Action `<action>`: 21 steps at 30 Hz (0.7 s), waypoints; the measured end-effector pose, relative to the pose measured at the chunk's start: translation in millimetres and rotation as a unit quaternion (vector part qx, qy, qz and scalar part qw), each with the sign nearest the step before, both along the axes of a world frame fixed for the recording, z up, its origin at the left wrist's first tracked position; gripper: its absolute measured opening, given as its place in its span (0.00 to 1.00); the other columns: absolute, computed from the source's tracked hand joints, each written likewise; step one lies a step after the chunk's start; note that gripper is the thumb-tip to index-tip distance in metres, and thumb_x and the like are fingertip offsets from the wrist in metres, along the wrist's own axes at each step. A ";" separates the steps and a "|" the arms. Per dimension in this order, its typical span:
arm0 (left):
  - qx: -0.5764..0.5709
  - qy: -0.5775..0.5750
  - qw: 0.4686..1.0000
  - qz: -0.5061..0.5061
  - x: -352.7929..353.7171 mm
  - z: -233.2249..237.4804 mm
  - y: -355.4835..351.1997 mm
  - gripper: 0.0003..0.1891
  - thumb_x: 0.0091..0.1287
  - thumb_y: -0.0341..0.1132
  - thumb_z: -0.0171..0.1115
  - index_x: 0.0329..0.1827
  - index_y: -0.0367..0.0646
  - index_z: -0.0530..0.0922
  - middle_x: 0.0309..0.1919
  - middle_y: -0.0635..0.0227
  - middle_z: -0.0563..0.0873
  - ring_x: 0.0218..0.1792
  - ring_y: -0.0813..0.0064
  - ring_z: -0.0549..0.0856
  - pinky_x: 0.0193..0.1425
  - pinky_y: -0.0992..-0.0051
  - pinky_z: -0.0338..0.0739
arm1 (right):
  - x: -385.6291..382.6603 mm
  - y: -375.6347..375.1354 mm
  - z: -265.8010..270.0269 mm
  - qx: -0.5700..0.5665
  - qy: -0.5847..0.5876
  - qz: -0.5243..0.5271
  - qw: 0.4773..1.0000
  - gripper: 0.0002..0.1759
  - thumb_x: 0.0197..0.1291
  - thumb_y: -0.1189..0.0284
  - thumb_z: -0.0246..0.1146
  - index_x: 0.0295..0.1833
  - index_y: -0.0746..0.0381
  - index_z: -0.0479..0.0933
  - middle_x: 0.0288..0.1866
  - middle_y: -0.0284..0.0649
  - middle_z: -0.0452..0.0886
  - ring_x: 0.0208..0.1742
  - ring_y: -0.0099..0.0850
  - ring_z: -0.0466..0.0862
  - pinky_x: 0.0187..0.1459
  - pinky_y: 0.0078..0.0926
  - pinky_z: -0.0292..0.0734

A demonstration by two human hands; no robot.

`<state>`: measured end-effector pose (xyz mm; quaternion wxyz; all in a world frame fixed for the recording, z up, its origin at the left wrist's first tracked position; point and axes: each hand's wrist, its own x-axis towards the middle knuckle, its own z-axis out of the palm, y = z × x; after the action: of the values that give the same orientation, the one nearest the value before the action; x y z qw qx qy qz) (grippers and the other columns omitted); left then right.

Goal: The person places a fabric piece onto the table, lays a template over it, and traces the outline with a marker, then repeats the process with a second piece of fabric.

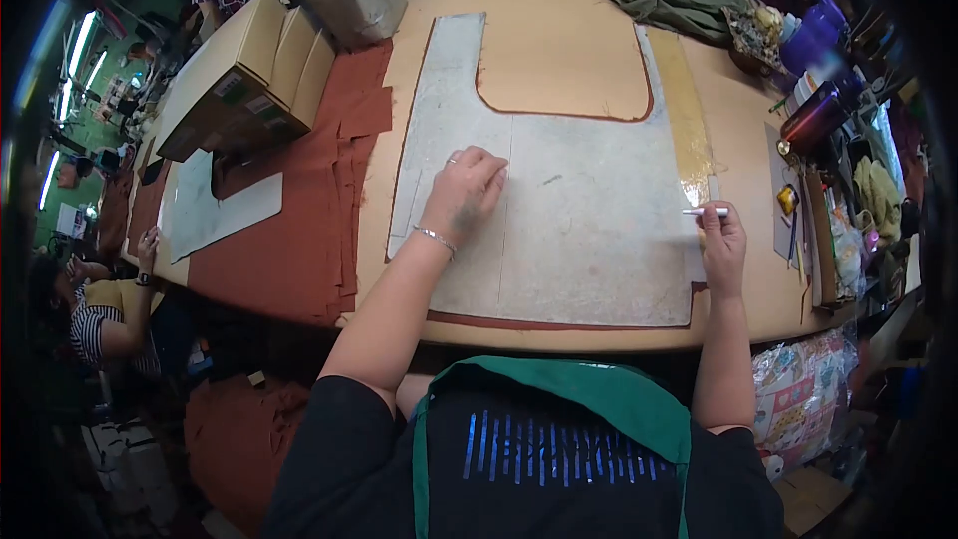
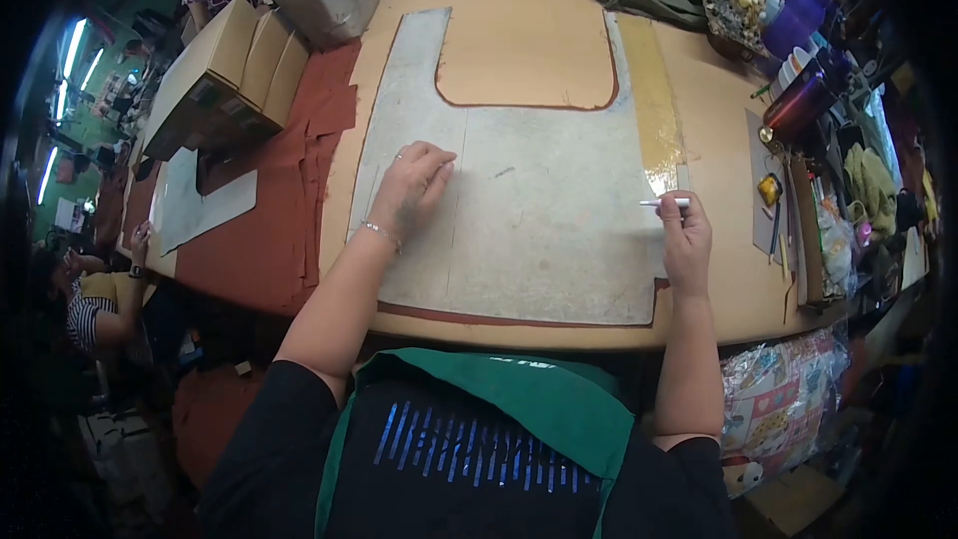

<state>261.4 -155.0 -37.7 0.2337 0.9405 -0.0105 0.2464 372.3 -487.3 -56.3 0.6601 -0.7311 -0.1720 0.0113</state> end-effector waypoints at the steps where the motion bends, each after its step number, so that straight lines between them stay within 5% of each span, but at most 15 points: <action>1: 0.001 0.013 1.000 0.018 9.6 -2.1 8.0 0.07 0.58 0.29 0.55 0.39 0.39 0.77 0.34 0.61 0.79 0.40 0.61 0.77 0.44 0.68 0.72 | 6.1 4.9 -3.4 0.001 -0.001 -0.001 1.000 0.08 0.64 0.69 0.53 0.37 0.63 0.71 0.28 0.28 0.70 0.31 0.15 0.68 0.34 0.12 0.64; 10: 0.081 0.077 0.962 0.247 127.5 -14.5 68.6 0.25 0.59 0.51 0.53 0.54 0.44 0.70 0.55 0.57 0.71 0.58 0.58 0.67 0.59 0.56 0.63 | 8.4 14.5 -29.4 -0.081 -0.011 -0.034 0.996 0.07 0.64 0.70 0.51 0.37 0.63 0.70 0.28 0.29 0.70 0.30 0.16 0.69 0.33 0.13 0.66; 16: -0.164 0.190 0.869 0.427 194.6 1.3 144.5 0.33 0.55 0.56 0.55 0.59 0.43 0.67 0.59 0.59 0.67 0.62 0.60 0.63 0.59 0.53 0.61 | 4.7 19.4 -22.0 -0.072 -0.001 -0.042 0.997 0.08 0.64 0.69 0.52 0.38 0.63 0.69 0.28 0.30 0.72 0.30 0.17 0.70 0.34 0.13 0.67; 21: -0.227 0.241 0.842 0.427 227.7 -5.9 182.1 0.28 0.53 0.51 0.57 0.52 0.38 0.74 0.58 0.59 0.69 0.59 0.56 0.67 0.60 0.61 0.63 | 0.4 19.6 -20.1 -0.089 0.010 -0.052 0.995 0.09 0.63 0.68 0.54 0.39 0.64 0.70 0.27 0.31 0.72 0.30 0.18 0.71 0.34 0.14 0.67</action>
<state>489.2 27.1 -43.6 0.3075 0.8025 0.5046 0.0829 372.7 -467.7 -76.4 0.5940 -0.7947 -0.1255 -0.0006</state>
